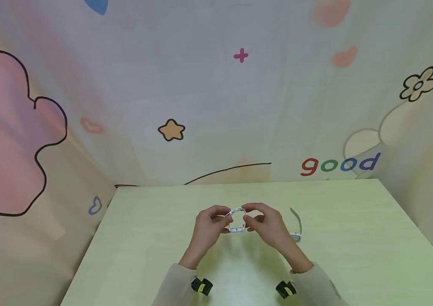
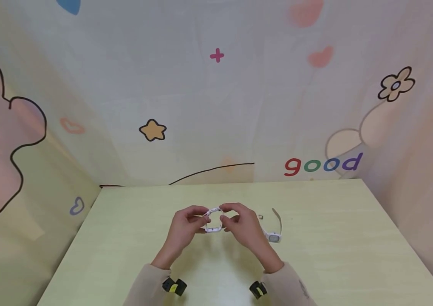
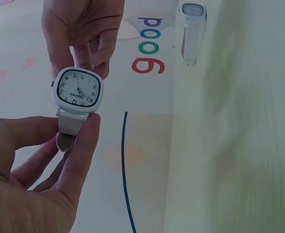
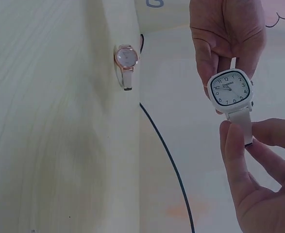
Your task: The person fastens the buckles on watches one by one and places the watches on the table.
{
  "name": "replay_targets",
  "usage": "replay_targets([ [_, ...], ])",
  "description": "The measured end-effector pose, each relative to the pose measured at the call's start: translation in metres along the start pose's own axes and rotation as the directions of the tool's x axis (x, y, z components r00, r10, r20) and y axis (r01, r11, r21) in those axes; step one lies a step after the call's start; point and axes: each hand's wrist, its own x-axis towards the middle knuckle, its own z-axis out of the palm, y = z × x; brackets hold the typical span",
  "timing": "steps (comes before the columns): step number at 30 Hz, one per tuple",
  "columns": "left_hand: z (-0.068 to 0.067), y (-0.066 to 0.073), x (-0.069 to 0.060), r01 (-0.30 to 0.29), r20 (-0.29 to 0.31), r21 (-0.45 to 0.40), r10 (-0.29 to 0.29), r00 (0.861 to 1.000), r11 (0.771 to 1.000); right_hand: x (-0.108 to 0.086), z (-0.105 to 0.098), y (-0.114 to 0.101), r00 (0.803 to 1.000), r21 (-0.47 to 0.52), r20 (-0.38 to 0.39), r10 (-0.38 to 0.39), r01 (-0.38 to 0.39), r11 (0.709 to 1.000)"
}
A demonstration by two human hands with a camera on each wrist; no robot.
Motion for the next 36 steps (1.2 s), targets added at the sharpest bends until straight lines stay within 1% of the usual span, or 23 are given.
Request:
replay_targets([
  [4,-0.001,-0.004,0.005,-0.001,-0.021,0.035,0.002,1.0,0.999,0.008,0.004,0.006,0.999,0.001,0.018,0.047,-0.047,0.999],
  [9,-0.001,-0.006,0.01,0.029,-0.046,0.076,-0.025,0.999,0.997,0.016,0.009,0.01,0.995,-0.011,0.014,0.095,-0.095,0.995],
  [16,0.002,-0.014,0.016,0.076,-0.075,0.098,-0.069,0.995,0.992,0.026,0.017,0.017,0.988,-0.027,0.022,0.152,-0.151,0.988],
  [19,0.003,-0.018,0.018,0.11,-0.083,0.136,-0.1,0.992,0.984,0.029,0.02,0.022,0.984,-0.051,0.024,0.177,-0.175,0.983],
  [21,0.004,-0.021,0.019,0.135,-0.095,0.177,-0.12,0.988,0.975,0.03,0.022,0.026,0.982,-0.067,0.03,0.185,-0.183,0.981],
  [27,0.006,-0.031,0.021,0.18,-0.113,0.258,-0.156,0.981,0.949,0.031,0.027,0.034,0.979,-0.118,0.038,0.202,-0.196,0.973],
  [32,0.008,-0.036,0.021,0.185,-0.116,0.283,-0.158,0.981,0.941,0.033,0.031,0.037,0.979,-0.172,0.036,0.198,-0.189,0.967],
  [36,0.01,-0.039,0.021,0.164,-0.121,0.272,-0.135,0.983,0.948,0.033,0.032,0.036,0.977,-0.177,0.041,0.212,-0.201,0.963],
])
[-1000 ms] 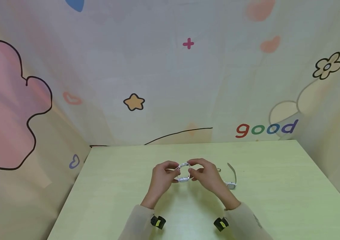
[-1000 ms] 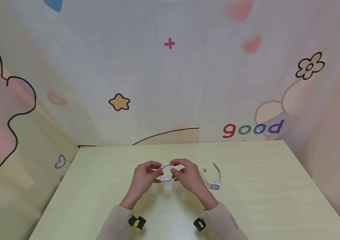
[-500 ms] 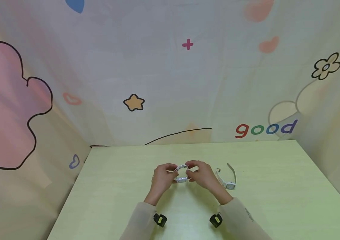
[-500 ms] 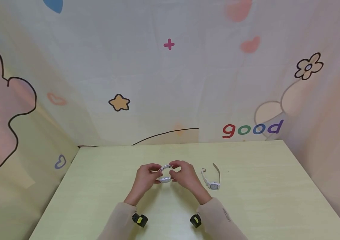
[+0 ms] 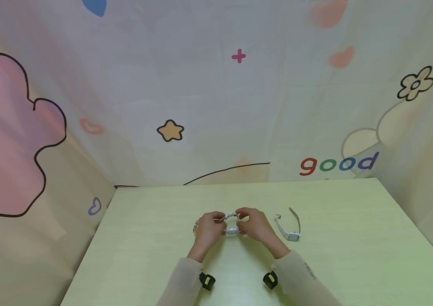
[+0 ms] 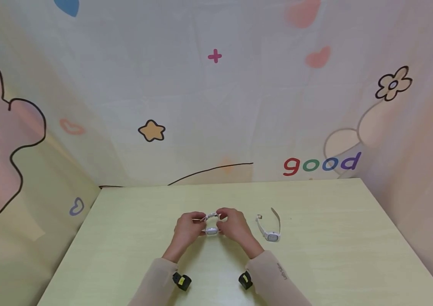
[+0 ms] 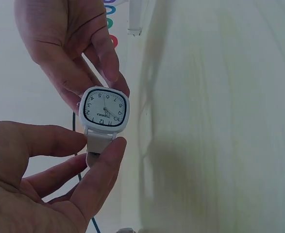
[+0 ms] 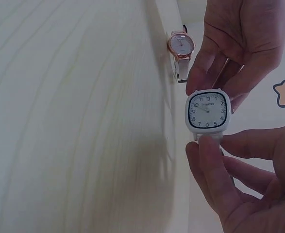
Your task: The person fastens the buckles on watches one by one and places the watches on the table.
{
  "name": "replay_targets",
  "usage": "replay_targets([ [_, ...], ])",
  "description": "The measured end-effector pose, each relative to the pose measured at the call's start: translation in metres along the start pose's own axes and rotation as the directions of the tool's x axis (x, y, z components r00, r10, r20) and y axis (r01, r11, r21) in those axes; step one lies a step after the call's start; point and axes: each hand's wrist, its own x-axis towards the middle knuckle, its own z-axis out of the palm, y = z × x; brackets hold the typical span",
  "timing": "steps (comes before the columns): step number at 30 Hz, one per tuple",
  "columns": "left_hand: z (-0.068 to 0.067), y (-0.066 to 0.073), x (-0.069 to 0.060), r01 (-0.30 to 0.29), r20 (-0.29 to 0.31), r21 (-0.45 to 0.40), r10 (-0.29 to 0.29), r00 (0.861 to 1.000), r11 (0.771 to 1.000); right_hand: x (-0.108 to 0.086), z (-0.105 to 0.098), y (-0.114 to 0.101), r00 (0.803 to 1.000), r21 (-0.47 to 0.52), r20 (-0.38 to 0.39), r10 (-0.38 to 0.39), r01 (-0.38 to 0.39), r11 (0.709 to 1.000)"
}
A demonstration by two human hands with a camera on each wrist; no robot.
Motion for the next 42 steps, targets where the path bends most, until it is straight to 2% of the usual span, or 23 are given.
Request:
replay_targets([
  [3,0.002,-0.002,0.001,-0.024,-0.002,0.002,0.025,1.0,1.0,0.0,-0.001,-0.001,1.0,-0.001,0.003,0.01,-0.01,1.0],
  [9,0.004,-0.006,0.003,-0.065,-0.007,0.09,0.065,0.998,0.994,0.001,0.0,0.002,1.0,-0.03,0.012,0.026,-0.026,0.999],
  [18,0.005,-0.008,0.003,-0.032,-0.008,0.102,0.033,0.999,0.994,0.003,0.003,0.008,0.999,-0.038,0.02,0.049,-0.048,0.998],
  [25,0.005,-0.008,0.002,-0.047,-0.005,0.088,0.048,0.999,0.995,0.001,0.004,0.009,0.998,-0.046,0.018,0.056,-0.055,0.997],
  [29,0.001,-0.003,-0.001,-0.072,-0.007,0.083,0.072,0.997,0.994,0.0,0.003,0.008,1.0,-0.092,-0.004,0.02,-0.021,0.996],
  [34,-0.008,0.007,-0.008,-0.107,-0.01,0.073,0.108,0.994,0.992,-0.006,-0.003,0.002,0.996,-0.15,-0.07,-0.053,0.042,0.988],
  [42,-0.018,0.019,-0.019,-0.157,-0.032,0.069,0.159,0.987,0.985,-0.024,-0.022,-0.014,0.989,-0.115,-0.101,-0.106,0.095,0.989],
])
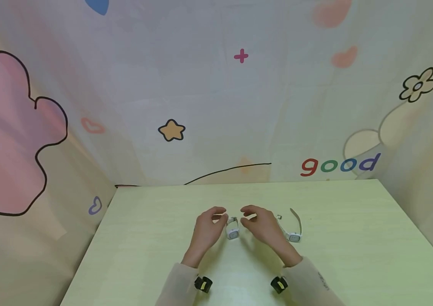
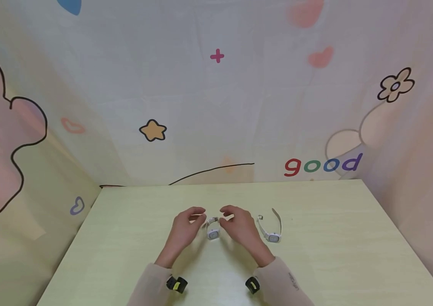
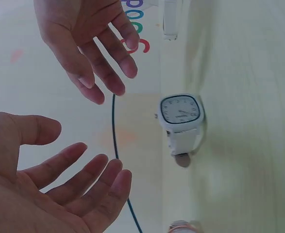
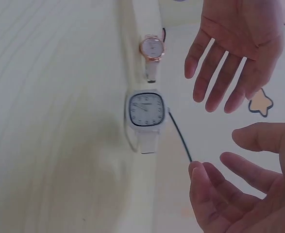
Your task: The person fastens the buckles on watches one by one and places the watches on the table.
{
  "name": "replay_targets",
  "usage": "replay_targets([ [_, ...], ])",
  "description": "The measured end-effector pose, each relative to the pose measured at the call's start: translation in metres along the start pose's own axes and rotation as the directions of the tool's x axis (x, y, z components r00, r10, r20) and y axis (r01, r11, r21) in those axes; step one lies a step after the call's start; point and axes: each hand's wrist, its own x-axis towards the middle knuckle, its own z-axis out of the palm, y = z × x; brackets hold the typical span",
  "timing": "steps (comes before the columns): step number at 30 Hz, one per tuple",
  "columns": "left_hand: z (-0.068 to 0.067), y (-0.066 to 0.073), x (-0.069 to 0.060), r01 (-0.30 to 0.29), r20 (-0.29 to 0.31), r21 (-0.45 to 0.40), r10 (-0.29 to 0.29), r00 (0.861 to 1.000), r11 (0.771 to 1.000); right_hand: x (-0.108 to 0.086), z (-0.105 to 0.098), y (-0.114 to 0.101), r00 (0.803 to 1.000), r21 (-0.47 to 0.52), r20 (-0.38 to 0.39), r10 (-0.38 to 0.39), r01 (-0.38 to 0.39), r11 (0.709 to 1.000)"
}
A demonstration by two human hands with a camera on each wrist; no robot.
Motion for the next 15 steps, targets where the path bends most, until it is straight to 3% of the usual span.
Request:
replay_targets([
  [7,-0.004,0.016,-0.009,-0.044,-0.02,-0.006,0.044,0.999,0.999,-0.014,-0.02,-0.008,0.999,-0.002,0.013,-0.044,0.044,0.999],
  [15,0.0,0.031,-0.017,-0.113,-0.05,0.072,0.117,0.992,0.991,-0.024,-0.04,-0.012,0.992,-0.025,-0.003,-0.122,0.122,0.992],
])
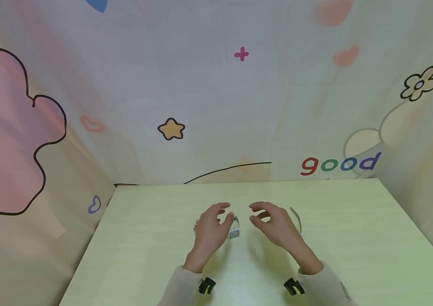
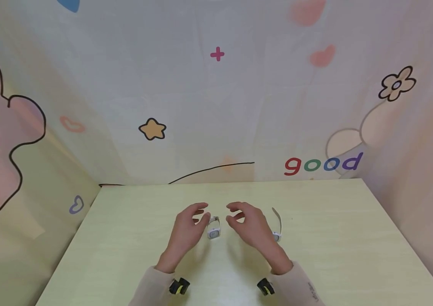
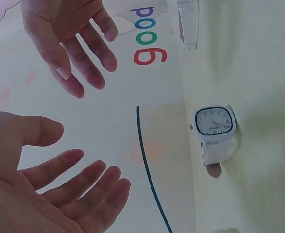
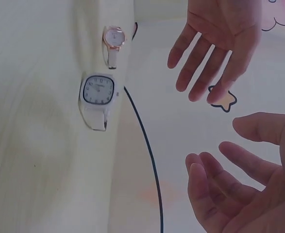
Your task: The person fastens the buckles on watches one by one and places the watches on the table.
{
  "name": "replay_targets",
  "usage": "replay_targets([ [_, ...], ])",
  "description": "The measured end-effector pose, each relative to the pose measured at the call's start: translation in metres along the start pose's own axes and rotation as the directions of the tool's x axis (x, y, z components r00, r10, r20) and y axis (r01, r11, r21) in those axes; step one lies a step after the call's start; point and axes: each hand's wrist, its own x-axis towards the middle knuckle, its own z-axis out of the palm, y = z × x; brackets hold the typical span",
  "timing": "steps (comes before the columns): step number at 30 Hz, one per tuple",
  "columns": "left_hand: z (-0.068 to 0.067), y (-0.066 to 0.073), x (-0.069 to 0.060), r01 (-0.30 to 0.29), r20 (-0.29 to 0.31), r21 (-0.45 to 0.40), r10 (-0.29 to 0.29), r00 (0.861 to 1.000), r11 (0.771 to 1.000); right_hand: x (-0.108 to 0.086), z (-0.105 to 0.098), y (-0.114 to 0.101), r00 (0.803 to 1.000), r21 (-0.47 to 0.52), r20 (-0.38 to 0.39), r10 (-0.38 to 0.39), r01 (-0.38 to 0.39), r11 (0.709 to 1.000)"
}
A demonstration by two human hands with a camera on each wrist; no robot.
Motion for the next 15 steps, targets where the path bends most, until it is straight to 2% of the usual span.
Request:
replay_targets([
  [3,0.004,0.001,0.001,-0.011,0.009,0.01,0.011,1.0,1.0,-0.002,-0.007,0.002,1.0,-0.032,-0.019,-0.003,0.003,0.999],
  [8,0.012,0.005,0.003,-0.014,0.024,-0.025,0.014,1.0,1.0,-0.006,-0.017,0.008,0.999,-0.058,-0.034,-0.013,0.011,0.998],
  [15,0.029,0.008,0.009,-0.009,-0.007,0.0,0.009,1.0,1.0,-0.011,-0.031,0.022,0.998,-0.065,-0.055,0.01,-0.014,0.998],
])
